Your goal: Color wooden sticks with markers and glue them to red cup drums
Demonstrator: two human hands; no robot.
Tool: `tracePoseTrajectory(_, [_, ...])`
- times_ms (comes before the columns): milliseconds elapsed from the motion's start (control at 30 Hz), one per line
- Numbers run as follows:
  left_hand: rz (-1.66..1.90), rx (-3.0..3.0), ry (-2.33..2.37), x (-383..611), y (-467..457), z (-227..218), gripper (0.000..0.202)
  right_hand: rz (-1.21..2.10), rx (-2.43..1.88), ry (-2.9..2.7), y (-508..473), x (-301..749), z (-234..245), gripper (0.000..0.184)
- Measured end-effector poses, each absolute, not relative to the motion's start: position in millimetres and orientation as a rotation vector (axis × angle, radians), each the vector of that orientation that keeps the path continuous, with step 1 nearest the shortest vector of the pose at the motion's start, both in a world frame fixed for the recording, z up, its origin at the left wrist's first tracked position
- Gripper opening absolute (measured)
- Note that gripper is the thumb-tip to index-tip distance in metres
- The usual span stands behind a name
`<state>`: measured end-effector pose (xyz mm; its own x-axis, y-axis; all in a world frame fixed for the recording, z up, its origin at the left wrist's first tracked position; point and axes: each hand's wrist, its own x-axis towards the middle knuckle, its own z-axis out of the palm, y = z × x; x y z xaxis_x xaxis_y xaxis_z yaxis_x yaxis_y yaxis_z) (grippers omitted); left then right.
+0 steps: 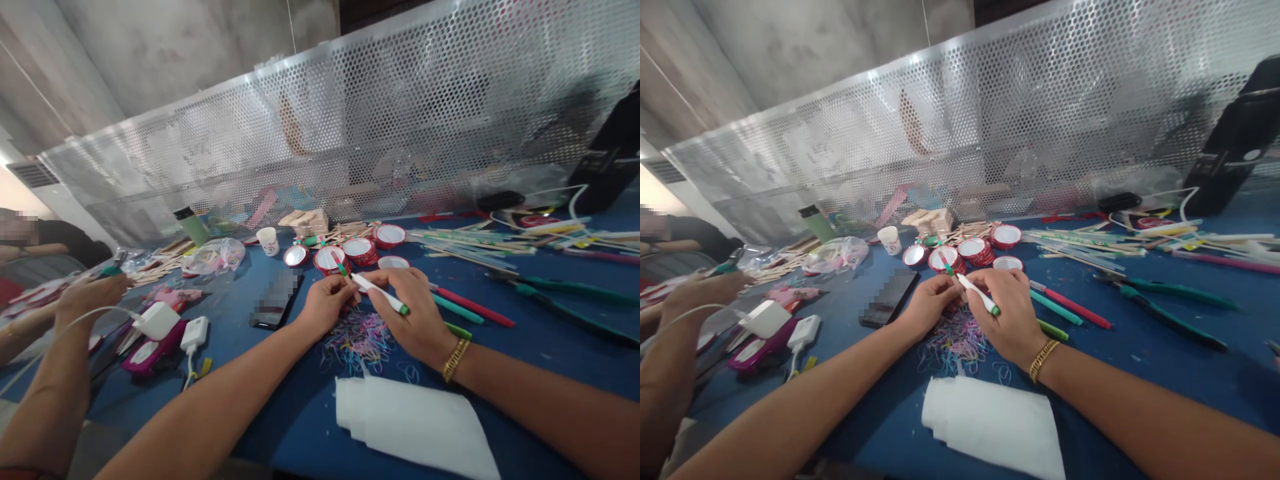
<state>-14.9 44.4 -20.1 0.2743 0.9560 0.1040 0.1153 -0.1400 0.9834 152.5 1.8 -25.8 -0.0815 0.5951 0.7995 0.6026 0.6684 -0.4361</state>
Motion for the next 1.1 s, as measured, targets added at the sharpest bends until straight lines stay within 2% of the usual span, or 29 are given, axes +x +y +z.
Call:
tracePoseTrajectory(267, [1.013, 1.556, 1.041, -16.1, 44.6, -21.4, 0.035, -0.056, -0.953, -1.748, 3.1, 152.4, -28.2, 0.012])
tracePoseTrajectory(1100, [1.005, 1.540, 1.033, -15.5, 43.9, -19.9, 0.034, -0.115, -1.017, -1.787, 3.2, 152.3, -26.0, 0.014])
